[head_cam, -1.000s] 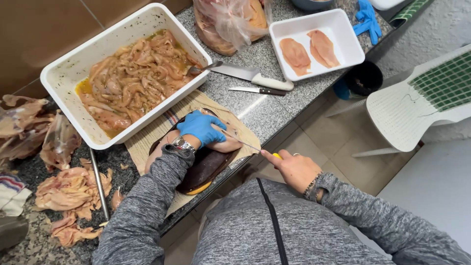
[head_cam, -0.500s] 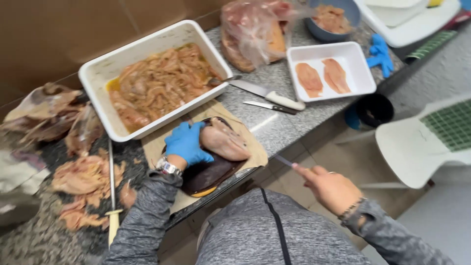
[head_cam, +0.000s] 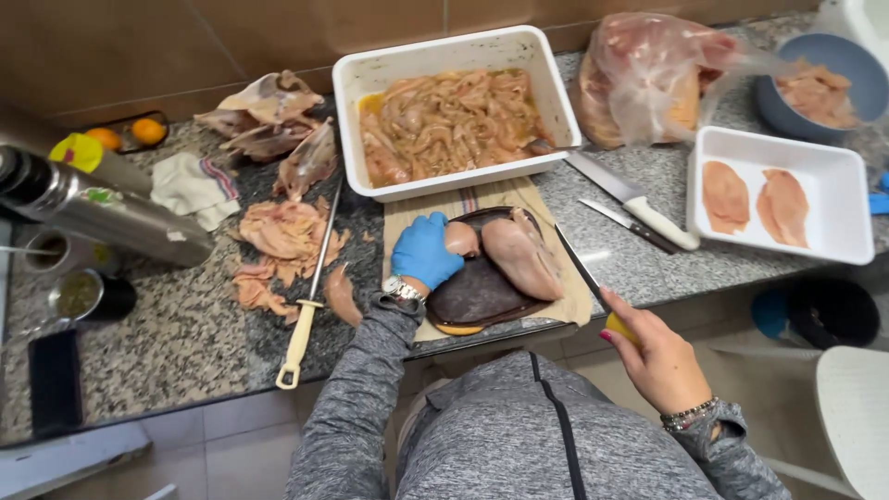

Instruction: Slicing raw chicken breast and adding it to a marinade container.

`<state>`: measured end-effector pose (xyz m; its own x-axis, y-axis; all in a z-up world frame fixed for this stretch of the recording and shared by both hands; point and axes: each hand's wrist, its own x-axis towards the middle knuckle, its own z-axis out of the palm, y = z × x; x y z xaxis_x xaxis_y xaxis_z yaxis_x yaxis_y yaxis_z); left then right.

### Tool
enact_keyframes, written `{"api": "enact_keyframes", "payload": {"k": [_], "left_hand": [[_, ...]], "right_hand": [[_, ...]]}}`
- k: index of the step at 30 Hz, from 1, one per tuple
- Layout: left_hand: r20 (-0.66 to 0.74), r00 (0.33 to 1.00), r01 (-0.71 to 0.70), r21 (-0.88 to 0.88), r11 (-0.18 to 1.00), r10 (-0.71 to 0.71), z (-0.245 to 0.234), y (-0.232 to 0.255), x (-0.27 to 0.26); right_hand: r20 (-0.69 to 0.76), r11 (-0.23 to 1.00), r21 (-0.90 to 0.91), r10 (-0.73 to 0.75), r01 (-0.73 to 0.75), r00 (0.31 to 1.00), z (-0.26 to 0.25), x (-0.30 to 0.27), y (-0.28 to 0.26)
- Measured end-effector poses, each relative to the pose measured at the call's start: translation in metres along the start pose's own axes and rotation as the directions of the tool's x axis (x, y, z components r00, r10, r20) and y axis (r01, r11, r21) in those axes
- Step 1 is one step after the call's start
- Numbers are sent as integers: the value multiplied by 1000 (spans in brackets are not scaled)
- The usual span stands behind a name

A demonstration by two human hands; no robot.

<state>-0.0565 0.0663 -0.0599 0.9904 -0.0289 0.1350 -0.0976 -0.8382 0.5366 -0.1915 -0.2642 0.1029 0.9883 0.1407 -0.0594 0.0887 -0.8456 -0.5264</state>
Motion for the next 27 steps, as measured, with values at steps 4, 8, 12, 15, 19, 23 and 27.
{"api": "enact_keyframes", "payload": {"k": [4, 8, 12, 15, 19, 23, 27], "left_hand": [[159, 972, 154, 137, 978, -176, -36, 24, 8], [163, 986, 13, 77, 997, -25, -40, 11, -3], [165, 865, 485, -24, 874, -475, -83, -1, -19], [330, 901, 199, 265, 943, -283, -134, 43, -12], [138, 981, -151, 80, 985, 139, -75, 66, 17], [350, 600, -711, -179, 680, 720, -48, 118, 52], [568, 533, -725, -76, 685, 627, -19, 106, 60]], "right_hand": [[25, 1000, 5, 14, -15, 1000, 5, 10, -10], [-3, 997, 74, -22, 22, 1000, 8, 11, -3], [-21, 994, 106, 17, -14, 1000, 7, 20, 4], [-21, 993, 118, 19, -17, 1000, 9, 18, 13], [-76, 989, 145, -4, 15, 997, 3, 27, 11], [-70, 989, 134, 64, -54, 995, -2, 19, 9], [-106, 985, 145, 106, -90, 989, -2, 5, 18]]}}
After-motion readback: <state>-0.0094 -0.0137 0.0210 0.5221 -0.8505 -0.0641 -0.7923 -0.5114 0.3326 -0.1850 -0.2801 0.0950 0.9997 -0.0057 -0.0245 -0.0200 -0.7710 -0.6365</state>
